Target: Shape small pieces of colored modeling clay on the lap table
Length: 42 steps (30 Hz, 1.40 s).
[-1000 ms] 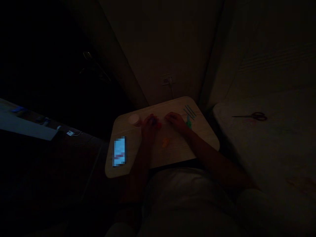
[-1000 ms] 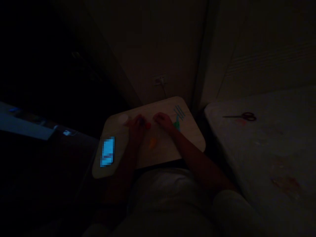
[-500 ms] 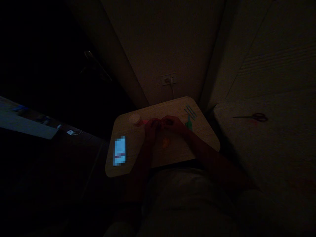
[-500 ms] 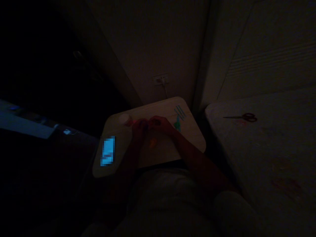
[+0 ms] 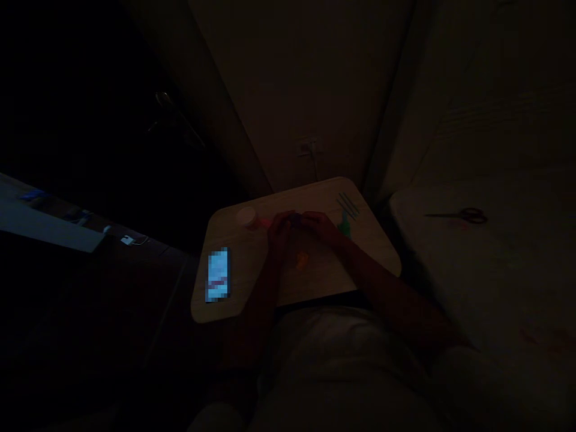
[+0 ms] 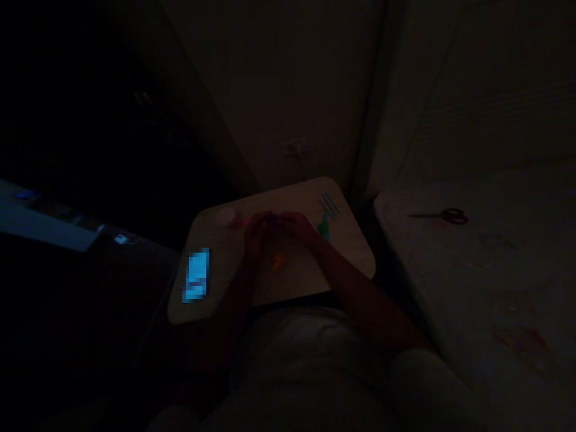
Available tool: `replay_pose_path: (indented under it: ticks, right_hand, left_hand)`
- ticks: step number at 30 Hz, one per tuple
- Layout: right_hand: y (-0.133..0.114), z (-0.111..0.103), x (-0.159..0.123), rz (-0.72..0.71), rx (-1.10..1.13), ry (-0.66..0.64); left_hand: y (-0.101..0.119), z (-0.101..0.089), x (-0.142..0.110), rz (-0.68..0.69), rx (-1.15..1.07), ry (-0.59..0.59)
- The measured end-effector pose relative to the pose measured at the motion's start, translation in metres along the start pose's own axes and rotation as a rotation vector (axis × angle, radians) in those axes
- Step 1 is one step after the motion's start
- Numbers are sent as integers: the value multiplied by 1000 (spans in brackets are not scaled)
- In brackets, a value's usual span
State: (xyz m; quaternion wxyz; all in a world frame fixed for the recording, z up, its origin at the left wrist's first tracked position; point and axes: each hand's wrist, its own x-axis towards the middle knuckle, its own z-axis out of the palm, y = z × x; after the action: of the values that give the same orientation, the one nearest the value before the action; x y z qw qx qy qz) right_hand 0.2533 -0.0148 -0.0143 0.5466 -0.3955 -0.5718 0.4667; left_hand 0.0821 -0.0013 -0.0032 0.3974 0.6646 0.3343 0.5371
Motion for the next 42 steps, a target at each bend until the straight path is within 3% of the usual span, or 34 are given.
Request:
replay_pose_path:
  ticks: [5, 8, 13, 20, 25, 42]
  right_hand:
    - [-1, -1, 2, 40, 52, 106]
    - [-1, -1, 0, 27, 7, 50]
    - [-3, 0, -5, -6, -6, -76]
    - [-8, 0, -5, -30, 2, -63]
    - [-7, 2, -5, -49, -82, -54]
    - [-8, 0, -3, -7, -193, -127]
  left_hand:
    - [4, 2, -6, -26, -36, 131]
    - [6, 0, -7, -24, -22, 176]
    - [9, 3, -7, -60, 87, 32]
    - [4, 5, -10, -200, 151, -158]
    - [5, 5, -11, -308, 140, -217]
    - [-1, 3, -12, -343, 182, -315]
